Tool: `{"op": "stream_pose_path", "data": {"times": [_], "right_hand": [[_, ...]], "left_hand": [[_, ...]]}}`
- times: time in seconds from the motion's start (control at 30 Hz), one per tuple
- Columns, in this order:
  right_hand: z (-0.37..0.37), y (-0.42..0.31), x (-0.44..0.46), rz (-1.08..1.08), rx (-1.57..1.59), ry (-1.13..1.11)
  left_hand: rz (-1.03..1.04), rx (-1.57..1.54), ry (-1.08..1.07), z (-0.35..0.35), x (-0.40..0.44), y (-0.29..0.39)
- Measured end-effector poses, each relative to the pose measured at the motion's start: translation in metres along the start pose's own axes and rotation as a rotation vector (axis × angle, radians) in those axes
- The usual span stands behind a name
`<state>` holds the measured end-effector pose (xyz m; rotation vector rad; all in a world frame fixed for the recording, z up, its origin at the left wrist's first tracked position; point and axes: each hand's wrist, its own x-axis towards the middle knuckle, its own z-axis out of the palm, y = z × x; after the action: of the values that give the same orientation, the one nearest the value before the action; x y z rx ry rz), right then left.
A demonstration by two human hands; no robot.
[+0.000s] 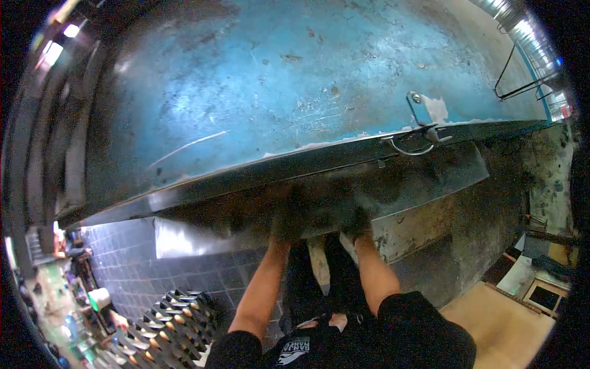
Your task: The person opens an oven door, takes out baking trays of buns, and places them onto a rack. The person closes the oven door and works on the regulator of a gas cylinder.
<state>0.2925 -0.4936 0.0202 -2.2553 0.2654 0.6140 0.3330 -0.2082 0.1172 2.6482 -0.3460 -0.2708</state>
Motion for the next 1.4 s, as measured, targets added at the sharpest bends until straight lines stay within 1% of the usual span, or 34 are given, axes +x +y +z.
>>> {"op": "stream_pose_path", "data": {"times": [0.07, 0.13, 0.2, 0.3, 0.33, 0.37, 0.4, 0.43, 0.47, 0.53, 0.67, 0.77, 0.83, 0.87, 0.9, 0.93, 0.97, 1.0, 1.07, 1.1, 1.13, 1.17, 1.23, 1.3, 1.33, 1.37, 1.4], "right_hand": [[0.004, 0.019, -0.004, -0.024, -0.021, -0.049], [0.002, 0.041, -0.015, -0.091, -0.018, -0.102], [-0.012, 0.054, -0.026, -0.120, -0.078, -0.188], [-0.103, -0.060, -0.015, 0.159, -0.573, -0.570], [-0.074, 0.027, 0.022, -0.335, -0.614, -0.142], [-0.045, 0.113, 0.059, -0.726, -0.761, 0.427], [-0.054, 0.120, 0.082, -0.590, -0.634, 0.420], [-0.073, 0.106, 0.099, -0.432, -0.514, 0.353], [-0.085, 0.098, 0.113, -0.318, -0.432, 0.324], [-0.101, 0.091, 0.136, -0.201, -0.377, 0.285], [-0.112, 0.065, 0.143, -0.170, -0.310, 0.221], [-0.120, 0.042, 0.097, -0.197, -0.282, 0.162], [-0.115, 0.060, 0.050, -0.205, -0.303, 0.080], [-0.106, 0.093, 0.029, -0.224, -0.331, 0.049], [-0.096, 0.127, 0.008, -0.243, -0.359, 0.019], [-0.083, 0.153, -0.021, -0.273, -0.387, 0.043], [-0.074, 0.167, -0.046, -0.303, -0.414, 0.072], [-0.078, 0.158, -0.061, -0.308, -0.412, 0.073], [-0.088, 0.133, -0.087, -0.025, -0.452, -0.141], [-0.082, 0.143, -0.089, -0.167, -0.417, -0.055], [-0.083, 0.137, -0.086, -0.175, -0.415, -0.053], [-0.086, 0.127, -0.081, -0.151, -0.366, -0.056], [-0.099, 0.105, -0.074, -0.135, -0.320, -0.049], [-0.111, 0.081, -0.069, 0.052, -0.066, -0.134], [-0.116, 0.067, -0.057, 0.038, -0.066, -0.125], [-0.124, 0.051, -0.041, -0.257, -0.297, -0.251], [-0.131, 0.035, -0.028, -0.552, -0.532, -0.373]], "left_hand": [[-0.001, 0.058, 0.016, 0.033, 0.053, -0.012], [-0.021, 0.100, 0.034, 0.058, 0.084, -0.022], [-0.069, 0.145, 0.058, 0.070, 0.115, -0.036], [-0.146, 0.196, 0.101, 0.089, 0.126, -0.057], [-0.162, 0.205, 0.109, 0.095, 0.124, -0.061], [-0.176, 0.221, 0.118, 0.098, 0.127, -0.068], [-0.181, 0.229, 0.131, 0.102, 0.126, -0.071], [-0.190, 0.238, 0.141, 0.106, 0.125, -0.074], [-0.193, 0.244, 0.150, 0.110, 0.126, -0.077], [-0.195, 0.250, 0.156, 0.116, 0.126, -0.081], [-0.183, 0.229, 0.159, 0.121, 0.108, -0.078], [-0.146, 0.178, 0.161, 0.128, 0.047, -0.052], [-0.148, 0.130, 0.149, 0.135, -0.016, -0.023], [-0.168, 0.096, 0.151, 0.139, -0.050, -0.006], [-0.203, 0.054, 0.168, 0.143, -0.082, 0.008], [-0.261, 0.013, 0.184, 0.146, -0.104, 0.019], [-0.319, -0.029, 0.202, 0.149, -0.126, 0.029], [-0.375, -0.071, 0.222, 0.153, -0.148, 0.040], [-0.639, -0.054, -0.123, 0.112, -0.157, 0.073], [-0.606, -0.092, -0.064, 0.135, -0.171, 0.056], [-0.608, -0.088, -0.057, 0.142, -0.168, 0.049], [-0.530, -0.055, -0.009, 0.145, -0.160, 0.043], [-0.448, -0.022, 0.052, 0.143, -0.143, 0.033], [-0.293, 0.025, 0.001, 0.134, -0.134, 0.020], [-0.290, 0.031, 0.017, 0.134, -0.135, 0.015], [-0.257, 0.042, 0.118, 0.134, -0.138, 0.012], [-0.240, 0.051, 0.174, 0.122, -0.143, 0.017]]}}
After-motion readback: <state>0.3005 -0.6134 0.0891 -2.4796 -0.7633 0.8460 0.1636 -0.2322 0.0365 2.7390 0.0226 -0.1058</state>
